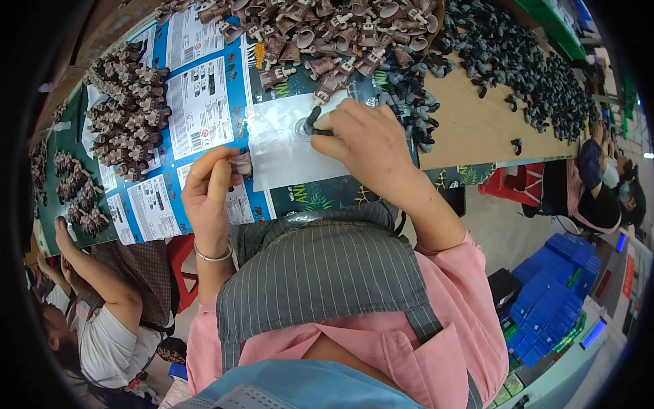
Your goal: The person assembles small plastic animal components into finished units by hand at a factory workbench.
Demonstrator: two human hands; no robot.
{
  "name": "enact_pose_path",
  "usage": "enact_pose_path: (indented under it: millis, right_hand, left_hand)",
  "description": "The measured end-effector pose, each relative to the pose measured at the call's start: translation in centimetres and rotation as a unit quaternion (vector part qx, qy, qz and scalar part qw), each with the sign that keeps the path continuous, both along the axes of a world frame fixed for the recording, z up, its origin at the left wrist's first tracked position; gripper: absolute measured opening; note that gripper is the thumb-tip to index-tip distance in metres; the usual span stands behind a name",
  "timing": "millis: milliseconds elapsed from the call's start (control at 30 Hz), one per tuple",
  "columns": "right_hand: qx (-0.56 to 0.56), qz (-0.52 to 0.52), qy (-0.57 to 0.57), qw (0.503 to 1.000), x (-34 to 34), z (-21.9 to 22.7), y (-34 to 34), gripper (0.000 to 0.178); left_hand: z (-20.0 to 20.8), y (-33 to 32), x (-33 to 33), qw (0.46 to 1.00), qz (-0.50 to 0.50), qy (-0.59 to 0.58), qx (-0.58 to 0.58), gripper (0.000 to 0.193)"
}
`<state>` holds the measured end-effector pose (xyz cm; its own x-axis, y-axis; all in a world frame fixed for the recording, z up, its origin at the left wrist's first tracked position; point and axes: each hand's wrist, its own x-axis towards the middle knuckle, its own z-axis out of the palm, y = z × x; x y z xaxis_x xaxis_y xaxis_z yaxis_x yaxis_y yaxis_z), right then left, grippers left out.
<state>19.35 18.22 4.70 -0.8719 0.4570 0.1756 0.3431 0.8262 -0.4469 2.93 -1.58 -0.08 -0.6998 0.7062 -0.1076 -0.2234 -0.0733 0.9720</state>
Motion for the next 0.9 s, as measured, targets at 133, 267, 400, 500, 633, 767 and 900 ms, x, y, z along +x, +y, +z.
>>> enact_pose_path:
  millis: [133,267,400,500,633,767,900]
  right_hand:
    - [-0.066,-0.011,0.046,0.997,0.7,-1.0,0.2,0.016]
    - [-0.128,-0.029,0.067,0.989,1.1,-1.8,0.7,0.019]
    - [-0.125,-0.024,0.082,0.989,1.3,-2.2,0.6,0.020]
    - [-0.206,-0.034,0.163,0.964,1.5,-2.0,0.7,0.021]
    - [-0.248,0.006,0.179,0.952,1.4,-2.5,0.1,0.023]
    - [-0.252,0.042,0.187,0.949,0.9,-2.4,-0.6,0.024]
    - [-0.067,0.051,0.212,0.974,-0.6,-2.2,-1.9,0.022]
  left_hand:
    - [0.2,2.0,0.9,0.996,-0.033,-0.078,0.018,0.026]
    - [0.3,3.5,1.5,0.995,-0.038,-0.089,0.012,0.025]
    - [0.2,4.3,2.0,0.996,-0.040,-0.083,0.003,0.025]
    - [0.5,5.1,2.2,0.992,-0.037,-0.120,0.008,0.025]
    - [0.9,5.5,2.8,0.983,-0.052,-0.172,0.029,0.025]
    - [1.1,5.4,3.4,0.939,-0.087,-0.324,0.079,0.027]
    - [0.8,5.0,3.8,0.950,-0.037,-0.295,0.100,0.025]
